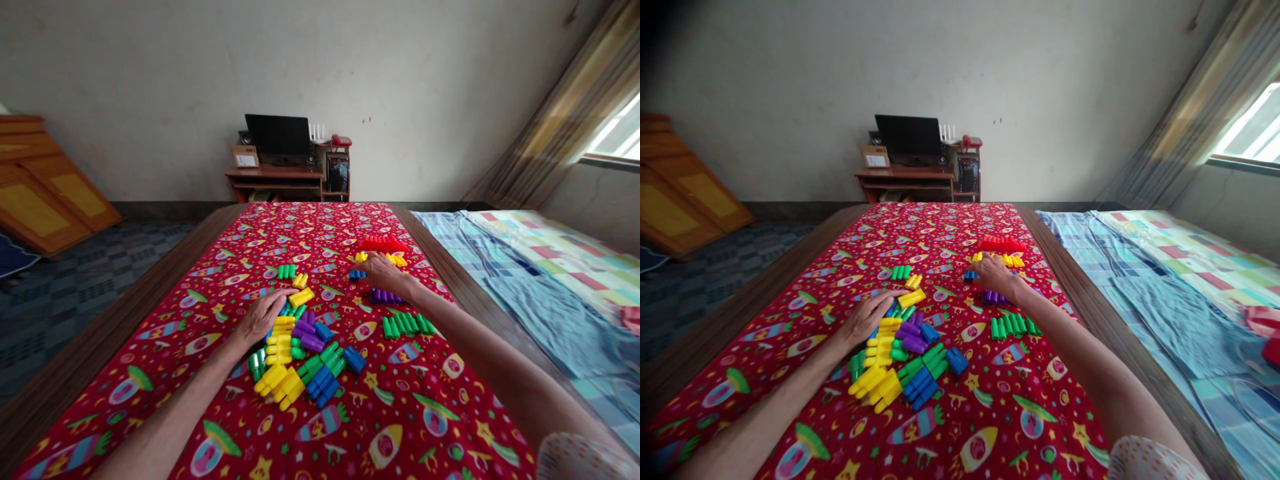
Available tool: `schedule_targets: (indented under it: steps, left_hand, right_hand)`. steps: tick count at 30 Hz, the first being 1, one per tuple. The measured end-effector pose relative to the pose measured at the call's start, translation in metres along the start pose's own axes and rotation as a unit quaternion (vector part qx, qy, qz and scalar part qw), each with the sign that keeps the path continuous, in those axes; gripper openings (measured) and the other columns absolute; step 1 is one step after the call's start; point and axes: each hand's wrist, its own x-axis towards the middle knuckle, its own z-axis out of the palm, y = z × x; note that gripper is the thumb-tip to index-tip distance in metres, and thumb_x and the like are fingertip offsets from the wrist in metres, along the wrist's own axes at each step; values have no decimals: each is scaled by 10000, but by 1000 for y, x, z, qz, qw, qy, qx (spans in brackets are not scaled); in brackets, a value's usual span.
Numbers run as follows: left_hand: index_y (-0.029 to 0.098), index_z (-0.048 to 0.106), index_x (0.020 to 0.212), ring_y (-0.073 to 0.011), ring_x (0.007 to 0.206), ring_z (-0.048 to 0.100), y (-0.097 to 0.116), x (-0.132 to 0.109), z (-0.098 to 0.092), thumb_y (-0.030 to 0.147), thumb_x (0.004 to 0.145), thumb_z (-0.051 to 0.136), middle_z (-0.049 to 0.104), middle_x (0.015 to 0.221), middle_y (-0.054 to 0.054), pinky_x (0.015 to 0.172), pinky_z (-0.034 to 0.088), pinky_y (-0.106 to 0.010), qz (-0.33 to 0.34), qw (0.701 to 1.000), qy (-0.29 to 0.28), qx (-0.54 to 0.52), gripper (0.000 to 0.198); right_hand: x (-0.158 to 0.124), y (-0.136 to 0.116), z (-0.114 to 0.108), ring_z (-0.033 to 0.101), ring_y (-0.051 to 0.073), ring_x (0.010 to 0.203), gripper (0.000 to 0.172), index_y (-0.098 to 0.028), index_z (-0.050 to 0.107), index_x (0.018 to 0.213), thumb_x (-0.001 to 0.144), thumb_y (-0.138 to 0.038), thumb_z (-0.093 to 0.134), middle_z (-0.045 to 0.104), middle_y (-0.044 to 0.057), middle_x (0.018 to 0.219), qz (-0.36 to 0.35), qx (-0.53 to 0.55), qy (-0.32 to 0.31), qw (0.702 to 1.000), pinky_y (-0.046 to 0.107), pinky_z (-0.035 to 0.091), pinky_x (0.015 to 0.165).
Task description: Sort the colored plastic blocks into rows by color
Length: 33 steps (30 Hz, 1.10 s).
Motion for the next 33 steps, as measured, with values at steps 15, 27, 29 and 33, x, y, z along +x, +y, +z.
schedule_targets:
  steps: [15,27,29,33]
  left_hand:
    - [148,682,1129,-268,1163,622,-4,0,1,559,934,315,688,1226,-131,1036,452,-371,3,1000,-7,-11,585]
    - [185,613,1185,-271,1121,635,-8,-3,2,589,904,407,706,1169,-97,996,476,-380,-28,996,9,-80,534]
    - [187,582,1193,-261,1043,661,-7,-4,1,590,904,410,714,1127,-96,934,509,-380,-39,995,25,-87,526]
    - [190,620,1100,-250,1001,665,-3,-3,0,541,915,412,717,1098,-88,918,511,-371,-25,997,7,-69,448]
  right_hand:
    - [-13,14,-3,597,227,940,273,-125,674,1119,922,-296,593,700,127,974,-6,39,60,997,291,418,768]
    - [38,-102,-13,633,155,901,212,-162,654,1098,901,-150,578,703,92,997,-252,202,58,945,228,437,716]
    - [43,-115,-6,632,156,845,227,-146,653,1089,905,-102,527,705,101,962,-229,175,53,956,230,424,662]
    - [37,-112,-6,570,130,655,151,-102,651,963,909,-126,512,679,80,777,-164,183,62,967,232,360,578]
